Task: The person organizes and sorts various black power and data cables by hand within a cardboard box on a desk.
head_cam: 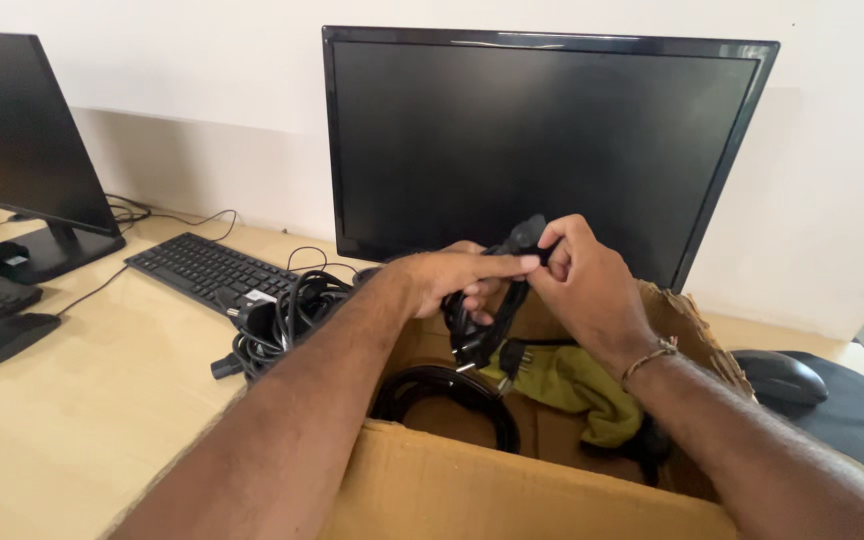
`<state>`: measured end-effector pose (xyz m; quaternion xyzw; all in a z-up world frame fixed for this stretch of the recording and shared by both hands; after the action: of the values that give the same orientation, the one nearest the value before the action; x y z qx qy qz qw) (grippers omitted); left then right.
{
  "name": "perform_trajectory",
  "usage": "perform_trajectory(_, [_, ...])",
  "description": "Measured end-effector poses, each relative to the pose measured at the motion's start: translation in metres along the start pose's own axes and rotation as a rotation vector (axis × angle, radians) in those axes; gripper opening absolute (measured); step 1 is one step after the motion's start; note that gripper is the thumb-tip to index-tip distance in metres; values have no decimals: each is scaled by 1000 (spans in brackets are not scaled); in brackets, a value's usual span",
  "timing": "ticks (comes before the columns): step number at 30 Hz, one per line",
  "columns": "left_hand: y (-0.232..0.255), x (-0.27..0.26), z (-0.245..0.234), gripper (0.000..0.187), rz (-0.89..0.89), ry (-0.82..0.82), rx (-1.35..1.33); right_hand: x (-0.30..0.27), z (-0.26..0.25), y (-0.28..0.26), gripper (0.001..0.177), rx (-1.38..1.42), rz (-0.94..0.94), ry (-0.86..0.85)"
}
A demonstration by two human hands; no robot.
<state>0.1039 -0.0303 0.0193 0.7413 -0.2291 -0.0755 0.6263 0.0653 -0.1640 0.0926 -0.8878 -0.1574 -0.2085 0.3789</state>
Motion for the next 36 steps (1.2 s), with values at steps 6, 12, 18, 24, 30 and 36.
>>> perform_trajectory(6, [-30, 2, -8, 48, -30, -31, -96, 19, 13, -3, 19, -137, -189, -40])
perform_trajectory(12, [-28, -6, 7, 57, -141, 24, -104, 30, 59, 27, 57, -148, -4, -538])
perform_trajectory(18, [-15, -20, 13, 73, -184, 27, -5, -3, 79, 16, 76, 89, -19, -840])
perform_trajectory(24, [-3, -24, 29, 88, -181, -18, -92, 11, 70, 23, 62, -83, 63, -546])
perform_trajectory(30, [-2, -25, 22, 88, -200, 112, -278, 11, 51, 14, 54, -122, -65, -352])
perform_trajectory(36, [-34, -10, 8, 68, -268, 201, -306, 1, 43, -6, 52, -373, -257, -222])
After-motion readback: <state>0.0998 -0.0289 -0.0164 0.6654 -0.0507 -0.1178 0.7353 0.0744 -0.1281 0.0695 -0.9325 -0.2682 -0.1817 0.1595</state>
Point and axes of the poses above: each hand's wrist, its own x-axis towards the middle knuckle, its own z-axis out of the palm, y = z × x, the point moved 10 cm from there along x, towards the middle knuckle, and after that the axes turned 13 degrees about z, right-handed, at the moved point
